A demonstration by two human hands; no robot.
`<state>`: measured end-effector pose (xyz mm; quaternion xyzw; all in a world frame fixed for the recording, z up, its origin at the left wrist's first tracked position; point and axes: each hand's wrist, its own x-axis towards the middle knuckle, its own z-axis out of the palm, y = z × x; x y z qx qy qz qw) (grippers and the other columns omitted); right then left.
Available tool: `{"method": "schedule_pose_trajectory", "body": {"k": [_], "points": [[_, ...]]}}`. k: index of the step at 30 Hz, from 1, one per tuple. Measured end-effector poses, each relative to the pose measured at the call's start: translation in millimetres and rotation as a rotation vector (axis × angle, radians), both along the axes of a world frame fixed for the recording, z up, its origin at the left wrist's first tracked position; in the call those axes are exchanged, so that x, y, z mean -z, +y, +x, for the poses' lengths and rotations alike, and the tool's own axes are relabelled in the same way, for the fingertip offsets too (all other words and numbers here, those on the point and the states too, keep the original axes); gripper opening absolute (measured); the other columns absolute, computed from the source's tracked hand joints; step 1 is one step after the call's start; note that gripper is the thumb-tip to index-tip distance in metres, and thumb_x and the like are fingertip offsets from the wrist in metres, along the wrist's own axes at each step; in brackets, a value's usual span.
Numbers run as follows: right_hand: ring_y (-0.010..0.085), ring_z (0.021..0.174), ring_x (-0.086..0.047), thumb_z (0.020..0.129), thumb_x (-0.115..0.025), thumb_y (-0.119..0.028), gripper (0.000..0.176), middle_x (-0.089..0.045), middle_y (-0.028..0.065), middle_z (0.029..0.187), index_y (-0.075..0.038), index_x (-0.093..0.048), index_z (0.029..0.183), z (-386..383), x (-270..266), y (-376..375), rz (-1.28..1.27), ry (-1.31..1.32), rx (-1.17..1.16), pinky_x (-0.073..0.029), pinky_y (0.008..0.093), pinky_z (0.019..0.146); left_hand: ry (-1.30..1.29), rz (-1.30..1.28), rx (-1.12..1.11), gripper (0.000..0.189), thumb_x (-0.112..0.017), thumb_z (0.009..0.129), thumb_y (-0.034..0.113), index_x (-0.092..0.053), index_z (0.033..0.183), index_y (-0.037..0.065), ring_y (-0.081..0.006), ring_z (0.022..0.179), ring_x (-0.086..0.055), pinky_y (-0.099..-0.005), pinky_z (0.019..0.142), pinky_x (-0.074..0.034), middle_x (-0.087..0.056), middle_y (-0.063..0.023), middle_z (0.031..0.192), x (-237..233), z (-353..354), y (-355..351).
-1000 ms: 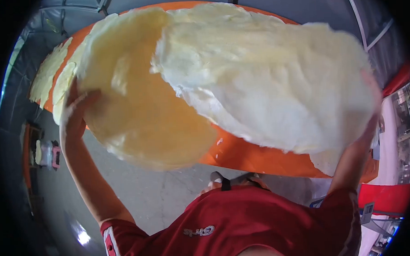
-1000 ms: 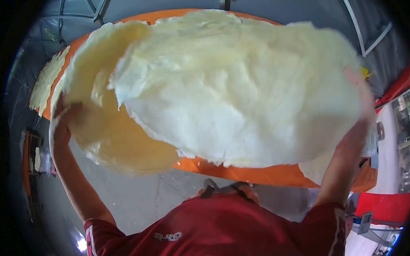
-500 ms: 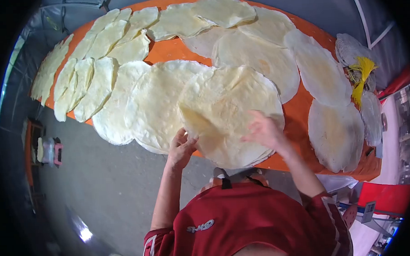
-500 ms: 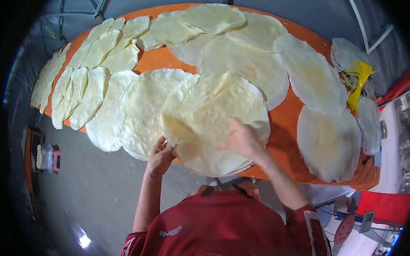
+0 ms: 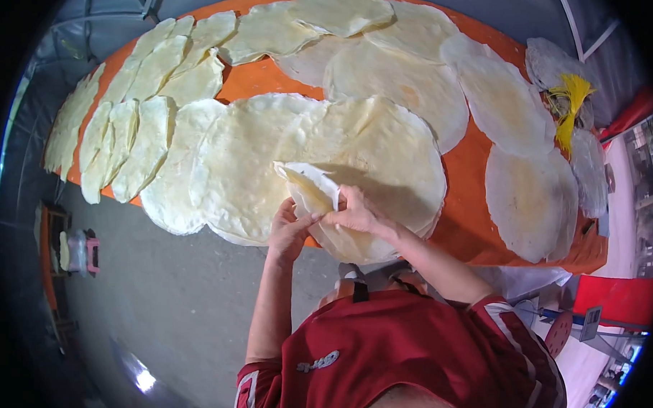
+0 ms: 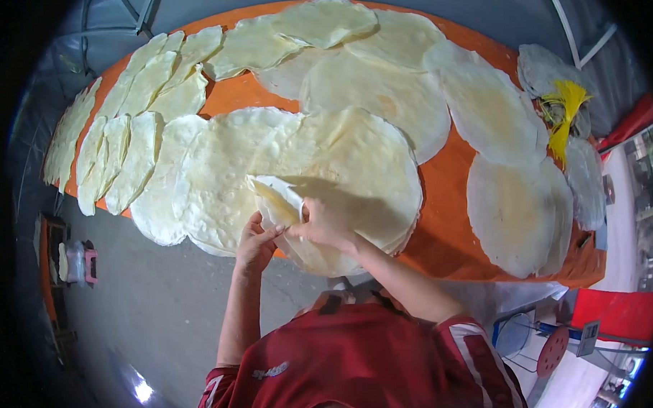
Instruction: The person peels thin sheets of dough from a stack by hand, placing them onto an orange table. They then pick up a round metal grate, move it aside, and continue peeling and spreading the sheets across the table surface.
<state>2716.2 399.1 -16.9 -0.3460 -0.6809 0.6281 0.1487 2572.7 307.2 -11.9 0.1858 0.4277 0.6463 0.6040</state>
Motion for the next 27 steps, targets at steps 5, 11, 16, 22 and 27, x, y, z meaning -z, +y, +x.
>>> {"method": "schedule_pose_trajectory", "body": {"k": [5,11,16,22,27], "points": [[0.0254,0.072,-0.054,0.06,-0.065,-0.025,0.045,-0.054,0.0183,0.079,0.004,-0.049,0.091,3,-30,-14,0.235,-0.006,0.022,-0.042,0.0337,0.064,0.051,-0.073,-0.052,0.037,-0.063,0.07,0.007,-0.044,0.1,-0.002,-0.0194,0.078,-0.056,-0.0308,0.064,-0.048,-0.054,-0.0103,0.09,6,2,7],[0.0282,0.054,-0.054,0.07,-0.046,-0.005,0.023,-0.053,0.0172,0.062,0.0,-0.046,0.093,-14,-22,-19,0.423,-0.189,0.281,-0.04,0.0399,0.046,0.375,-0.266,-0.12,0.024,-0.056,0.077,0.017,-0.054,0.089,-0.004,-0.0123,0.063,-0.055,-0.023,0.047,-0.044,-0.058,-0.0056,0.076,12,2,11],[0.0159,0.072,-0.054,0.066,-0.056,-0.009,0.029,-0.058,0.0115,0.077,0.0,-0.054,0.094,27,-72,46,0.19,-0.01,0.319,-0.043,0.029,0.066,0.275,-0.095,-0.212,0.017,-0.054,0.077,0.009,-0.055,0.09,-0.001,-0.0153,0.069,-0.056,-0.0254,0.06,-0.047,-0.058,-0.0073,0.08,-22,-45,5],[0.0154,0.078,-0.056,0.068,-0.056,-0.005,0.04,-0.057,0.0081,0.093,0.001,-0.048,0.106,238,-123,113,0.076,0.322,0.734,-0.044,0.0279,0.075,0.331,-0.21,-0.103,0.023,-0.053,0.078,0.011,-0.051,0.099,0.001,-0.0138,0.08,-0.054,-0.0241,0.071,-0.044,-0.056,-0.0049,0.087,-20,-154,-18],[0.0177,0.084,-0.054,0.074,-0.052,-0.017,0.04,-0.055,0.0116,0.097,0.0,-0.045,0.11,306,-71,109,-0.082,0.168,0.8,-0.042,0.0284,0.075,-0.254,-0.125,-0.043,0.061,-0.044,0.079,0.044,-0.033,0.121,0.002,-0.0281,0.105,-0.043,-0.0389,0.087,-0.037,-0.04,-0.0161,0.118,-38,-106,-44]]}}
